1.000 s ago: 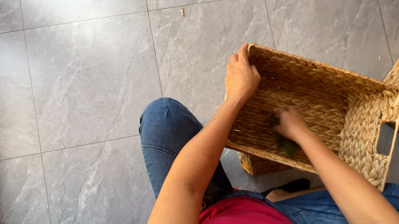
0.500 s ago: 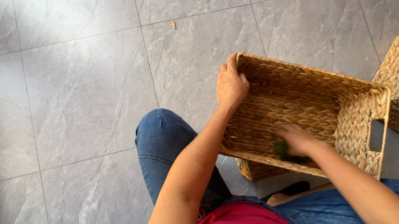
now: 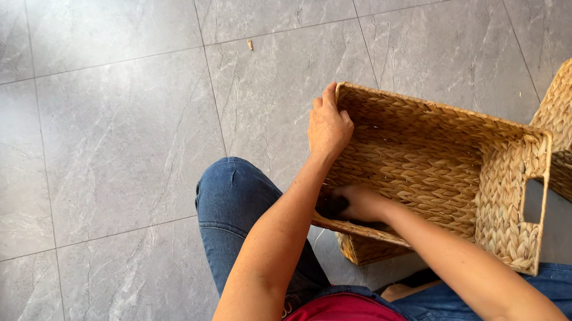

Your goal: The person sits on the floor and wipes woven water-hyacinth storage baskets with a green cloth, one basket at a time, turning each to wipe the inside, sides and bottom. They occasionally use scissors to trim stray fibers from the weave and set finished baskets aside.

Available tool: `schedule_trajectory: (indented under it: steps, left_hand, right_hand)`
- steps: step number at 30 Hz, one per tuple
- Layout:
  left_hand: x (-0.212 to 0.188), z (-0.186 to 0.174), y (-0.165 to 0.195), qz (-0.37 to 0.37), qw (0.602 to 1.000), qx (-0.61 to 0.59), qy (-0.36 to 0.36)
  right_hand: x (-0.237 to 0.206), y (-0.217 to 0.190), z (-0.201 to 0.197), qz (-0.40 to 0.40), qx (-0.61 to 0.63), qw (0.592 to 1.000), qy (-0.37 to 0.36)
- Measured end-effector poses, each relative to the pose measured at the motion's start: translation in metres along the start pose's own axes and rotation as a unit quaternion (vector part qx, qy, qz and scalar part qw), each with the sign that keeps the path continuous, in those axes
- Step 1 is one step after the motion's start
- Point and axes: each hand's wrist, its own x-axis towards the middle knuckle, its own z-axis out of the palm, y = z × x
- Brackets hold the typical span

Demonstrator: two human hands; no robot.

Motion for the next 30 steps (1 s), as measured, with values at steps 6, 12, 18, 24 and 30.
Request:
schedule_trajectory:
  steps: [6, 12, 18, 24, 30]
  left_hand:
    - [-0.001, 0.001, 0.001, -0.002, 1.0, -0.009, 0.0]
    - [-0.001, 0.001, -0.003, 0.01, 1.0, -0.027, -0.001]
    - [-0.003, 0.006, 0.0, 0.032, 0.999, -0.032, 0.02]
    - [-0.013, 0.015, 0.004, 0.014, 0.999, -0.049, 0.015]
    - [-0.052, 0.031, 0.001, 0.026, 0.993, -0.11, 0.043]
  right_hand:
    - [-0.006, -0.007, -0.014, -0.064, 0.035, 0.996, -0.048]
    - [-0.071, 0.082, -0.028, 0.099, -0.018, 0.992, -0.073]
    - [-0.146, 0.158, -0.041, 0.305, -0.079, 0.945, -0.09]
    - [-0.172, 0.175, -0.046, 0.295, 0.1, 0.95, 0.03]
    - [-0.213, 0.181, -0.071, 0.092, 0.411, 0.87, 0.258]
